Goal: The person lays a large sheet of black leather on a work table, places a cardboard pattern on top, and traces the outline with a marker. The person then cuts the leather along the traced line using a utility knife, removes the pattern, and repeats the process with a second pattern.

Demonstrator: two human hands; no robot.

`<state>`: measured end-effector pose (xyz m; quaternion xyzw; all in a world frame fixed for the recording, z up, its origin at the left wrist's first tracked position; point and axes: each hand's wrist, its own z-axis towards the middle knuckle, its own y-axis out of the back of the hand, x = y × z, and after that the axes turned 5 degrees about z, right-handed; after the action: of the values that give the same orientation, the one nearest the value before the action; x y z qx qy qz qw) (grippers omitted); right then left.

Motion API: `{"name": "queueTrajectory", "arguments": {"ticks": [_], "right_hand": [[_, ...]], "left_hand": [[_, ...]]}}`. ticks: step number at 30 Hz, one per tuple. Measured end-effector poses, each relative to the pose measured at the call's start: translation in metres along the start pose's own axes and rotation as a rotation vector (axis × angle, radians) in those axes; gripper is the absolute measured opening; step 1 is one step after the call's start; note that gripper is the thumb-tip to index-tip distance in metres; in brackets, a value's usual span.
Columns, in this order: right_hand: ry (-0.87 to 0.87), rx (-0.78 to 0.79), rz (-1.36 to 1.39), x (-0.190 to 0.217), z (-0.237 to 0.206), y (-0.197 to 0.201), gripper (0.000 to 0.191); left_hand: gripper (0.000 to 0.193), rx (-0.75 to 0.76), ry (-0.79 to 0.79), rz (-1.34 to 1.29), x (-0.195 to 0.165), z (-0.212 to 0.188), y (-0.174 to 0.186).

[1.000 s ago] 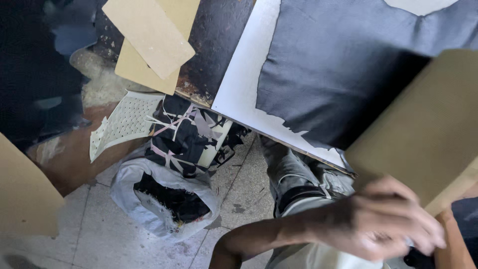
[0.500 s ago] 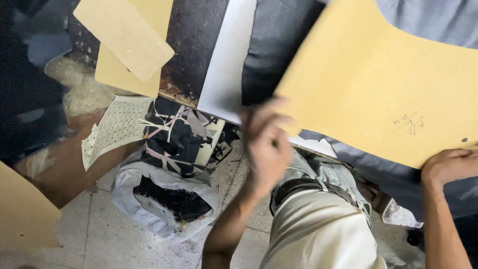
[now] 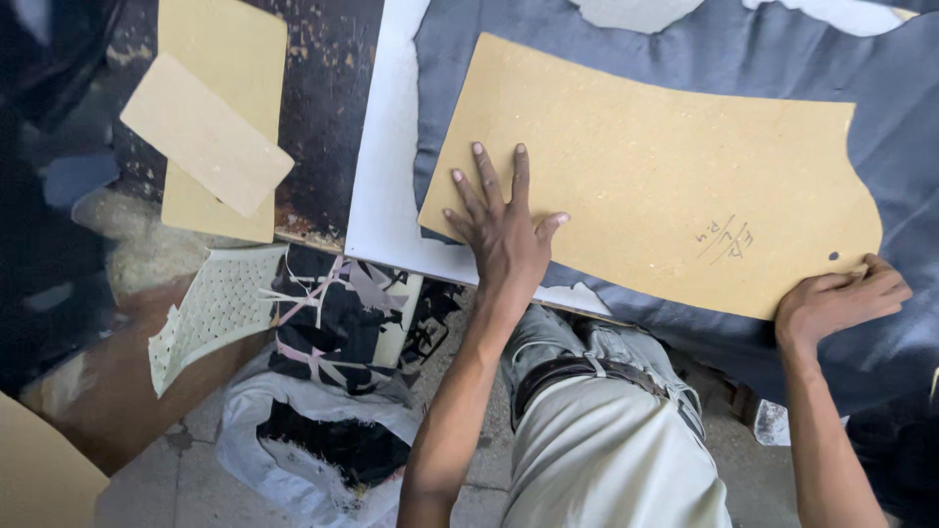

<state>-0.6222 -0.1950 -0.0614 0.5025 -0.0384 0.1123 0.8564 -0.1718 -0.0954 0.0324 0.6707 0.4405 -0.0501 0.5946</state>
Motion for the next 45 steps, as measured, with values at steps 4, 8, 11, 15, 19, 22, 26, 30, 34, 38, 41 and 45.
{"name": "queueTrajectory", "arguments": {"ticks": [4, 8, 11, 15, 19, 22, 26, 30, 34, 38, 41, 45], "right_hand": [[-0.066, 0.020, 0.116, -0.004, 0.002, 0.011, 0.020], [-0.299, 0.117, 0.506, -0.016, 0.016, 0.029, 0.016], [-0.440, 0.191, 0.639, -0.022, 0.043, 0.049, 0.032], [-0.566, 0.326, 0.797, -0.004, 0.086, 0.118, 0.039], [-0.273, 0.760, 0.588, 0.061, 0.062, 0.221, 0.027], [0.582, 1.040, 1.333, 0.115, 0.037, 0.248, 0.053], [0.406, 1.385, 1.001, 0.103, 0.054, 0.236, 0.065], [-0.398, 0.661, 0.632, 0.026, 0.089, 0.195, 0.039], [-0.590, 0.557, 0.811, -0.053, 0.092, 0.122, 0.033], [-0.660, 0.612, 0.892, -0.078, 0.076, 0.087, 0.033], [-0.494, 0.530, 0.815, -0.068, 0.082, 0.104, 0.032], [-0.468, 0.779, 0.578, -0.017, 0.090, 0.170, 0.039]], "left_hand": [[0.121, 0.110, 0.116, 0.115, -0.031, 0.009, -0.006], [0.131, 0.191, 0.205, 0.191, -0.051, 0.022, -0.011], [0.138, 0.239, 0.277, 0.232, -0.065, 0.029, -0.016], [0.144, 0.285, 0.318, 0.290, -0.080, 0.033, -0.027], [0.147, 0.274, 0.349, 0.339, -0.082, 0.035, -0.045], [0.140, 0.233, 0.312, 0.382, -0.075, 0.037, -0.058], [0.137, 0.204, 0.102, 0.537, -0.068, 0.037, -0.065], [0.156, 0.261, 0.297, 0.490, -0.075, 0.035, -0.064], [0.158, 0.252, 0.290, 0.506, -0.085, 0.032, -0.064], [0.161, 0.244, 0.317, 0.462, -0.085, 0.032, -0.068], [0.164, 0.234, 0.289, 0.479, -0.080, 0.036, -0.072], [0.165, 0.231, 0.251, 0.517, -0.075, 0.037, -0.075]]}}
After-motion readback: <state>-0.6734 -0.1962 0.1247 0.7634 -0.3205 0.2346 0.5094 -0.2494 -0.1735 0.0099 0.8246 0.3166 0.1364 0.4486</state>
